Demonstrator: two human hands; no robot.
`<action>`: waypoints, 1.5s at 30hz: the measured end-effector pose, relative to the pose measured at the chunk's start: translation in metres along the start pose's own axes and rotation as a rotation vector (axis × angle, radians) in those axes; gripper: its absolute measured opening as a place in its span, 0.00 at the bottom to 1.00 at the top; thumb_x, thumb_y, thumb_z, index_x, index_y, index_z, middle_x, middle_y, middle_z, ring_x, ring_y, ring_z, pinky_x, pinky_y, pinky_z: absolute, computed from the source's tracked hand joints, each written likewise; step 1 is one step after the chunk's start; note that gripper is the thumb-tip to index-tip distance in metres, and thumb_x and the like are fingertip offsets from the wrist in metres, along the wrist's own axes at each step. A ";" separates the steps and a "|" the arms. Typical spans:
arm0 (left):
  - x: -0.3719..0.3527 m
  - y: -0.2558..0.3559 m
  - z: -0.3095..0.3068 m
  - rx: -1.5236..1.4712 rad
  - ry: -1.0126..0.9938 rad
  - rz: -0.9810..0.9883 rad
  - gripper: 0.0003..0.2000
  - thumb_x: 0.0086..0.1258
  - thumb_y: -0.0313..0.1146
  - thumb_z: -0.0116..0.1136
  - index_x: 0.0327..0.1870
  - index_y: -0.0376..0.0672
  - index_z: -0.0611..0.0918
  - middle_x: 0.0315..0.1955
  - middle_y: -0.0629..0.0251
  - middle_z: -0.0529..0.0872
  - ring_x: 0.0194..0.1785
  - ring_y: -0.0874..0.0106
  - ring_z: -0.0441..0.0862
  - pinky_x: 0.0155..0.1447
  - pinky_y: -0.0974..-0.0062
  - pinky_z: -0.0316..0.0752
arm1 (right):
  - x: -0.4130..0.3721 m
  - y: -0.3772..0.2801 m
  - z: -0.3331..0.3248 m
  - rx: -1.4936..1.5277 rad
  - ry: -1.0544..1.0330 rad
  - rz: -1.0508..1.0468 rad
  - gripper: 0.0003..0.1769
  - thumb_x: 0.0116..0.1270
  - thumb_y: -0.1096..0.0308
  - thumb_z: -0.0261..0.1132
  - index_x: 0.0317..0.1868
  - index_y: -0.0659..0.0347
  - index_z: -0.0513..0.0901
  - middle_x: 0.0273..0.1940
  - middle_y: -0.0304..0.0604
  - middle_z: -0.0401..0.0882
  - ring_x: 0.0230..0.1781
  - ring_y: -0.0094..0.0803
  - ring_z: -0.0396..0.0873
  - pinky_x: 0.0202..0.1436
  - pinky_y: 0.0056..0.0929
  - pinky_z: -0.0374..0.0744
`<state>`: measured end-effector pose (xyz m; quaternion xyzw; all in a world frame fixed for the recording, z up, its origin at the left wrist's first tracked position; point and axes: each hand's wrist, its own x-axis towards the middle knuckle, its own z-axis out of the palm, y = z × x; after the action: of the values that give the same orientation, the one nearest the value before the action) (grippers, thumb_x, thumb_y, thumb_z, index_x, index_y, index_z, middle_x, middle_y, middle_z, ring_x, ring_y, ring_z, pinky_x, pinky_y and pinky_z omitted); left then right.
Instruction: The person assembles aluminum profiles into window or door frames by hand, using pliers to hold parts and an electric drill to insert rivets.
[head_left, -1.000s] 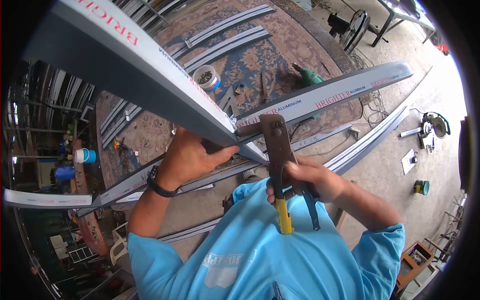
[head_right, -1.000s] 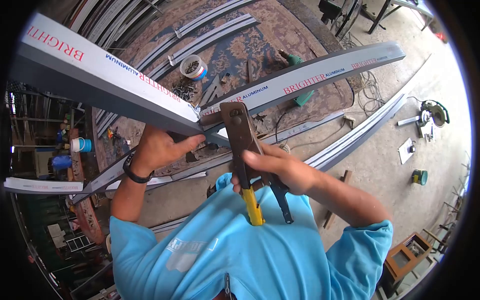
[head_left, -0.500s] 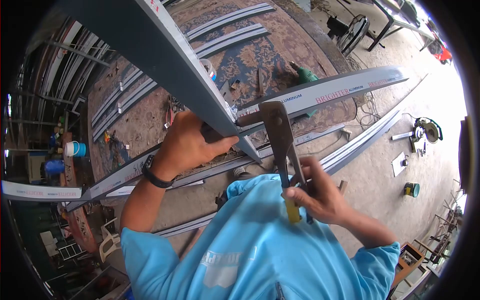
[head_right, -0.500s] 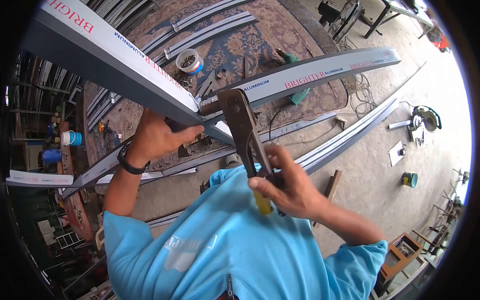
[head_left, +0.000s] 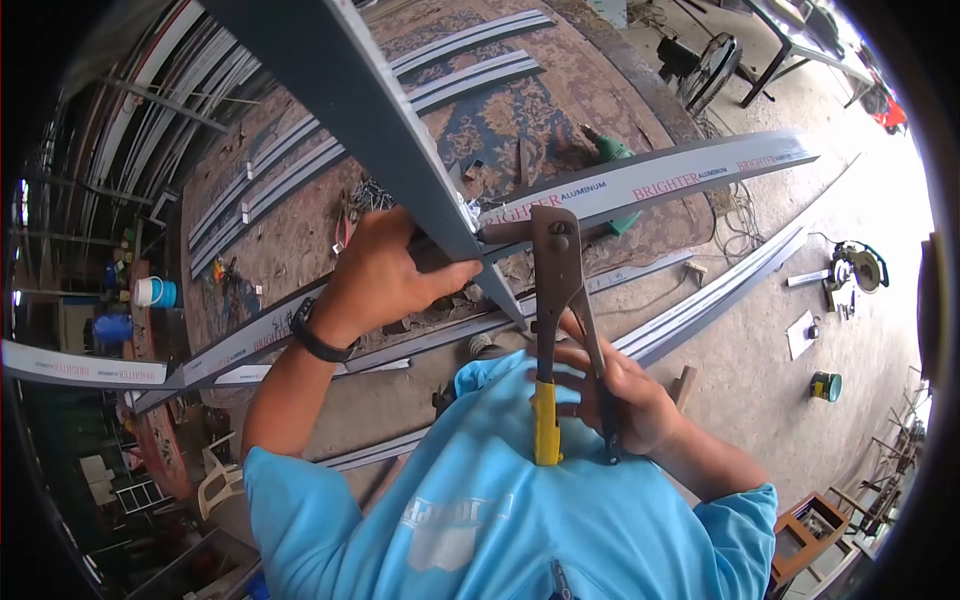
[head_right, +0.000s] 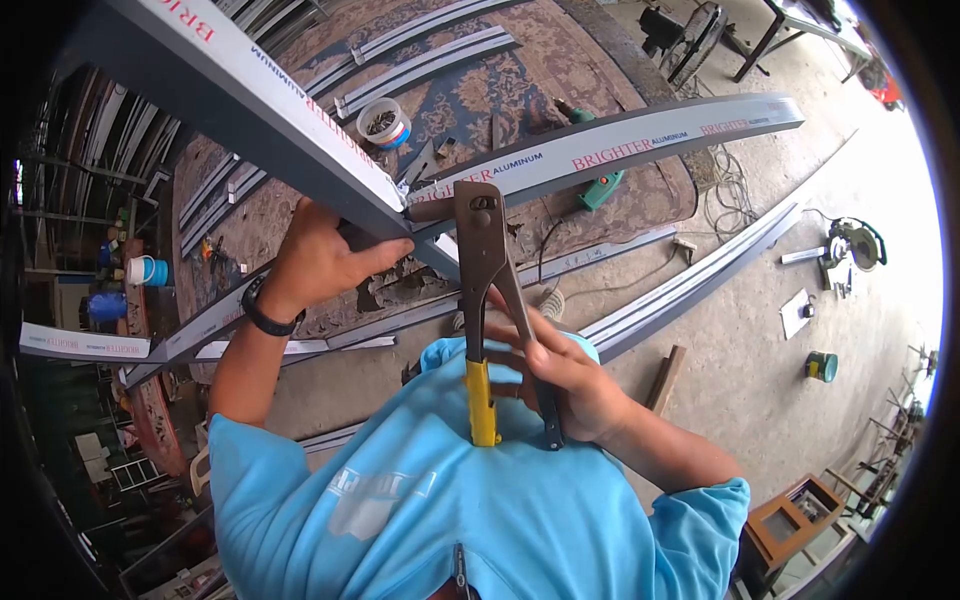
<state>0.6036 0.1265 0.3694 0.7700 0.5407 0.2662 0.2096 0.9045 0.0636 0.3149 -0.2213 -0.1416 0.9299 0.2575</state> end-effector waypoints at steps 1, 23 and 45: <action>0.001 -0.002 -0.002 -0.007 -0.008 0.007 0.16 0.57 0.35 0.79 0.43 0.41 0.86 0.36 0.55 0.91 0.41 0.54 0.91 0.48 0.62 0.84 | 0.001 0.001 0.000 0.101 -0.114 0.003 0.42 0.69 0.44 0.73 0.74 0.58 0.71 0.57 0.47 0.79 0.60 0.34 0.80 0.57 0.35 0.81; -0.001 -0.007 -0.002 0.000 0.049 -0.009 0.16 0.54 0.37 0.81 0.38 0.40 0.88 0.38 0.56 0.89 0.43 0.57 0.87 0.51 0.62 0.80 | 0.002 -0.047 -0.015 -0.630 0.192 -0.034 0.37 0.73 0.66 0.73 0.79 0.56 0.70 0.48 0.36 0.84 0.45 0.22 0.79 0.51 0.27 0.81; 0.000 0.003 -0.002 0.046 0.034 0.080 0.14 0.56 0.33 0.79 0.41 0.42 0.87 0.36 0.56 0.90 0.41 0.55 0.90 0.48 0.63 0.83 | -0.030 -0.143 0.032 -1.750 0.064 -0.119 0.33 0.70 0.76 0.69 0.75 0.61 0.75 0.32 0.50 0.89 0.32 0.39 0.90 0.39 0.31 0.83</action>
<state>0.6045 0.1256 0.3728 0.7910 0.5190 0.2749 0.1715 0.9717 0.1608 0.4071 -0.3574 -0.8079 0.4661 0.0473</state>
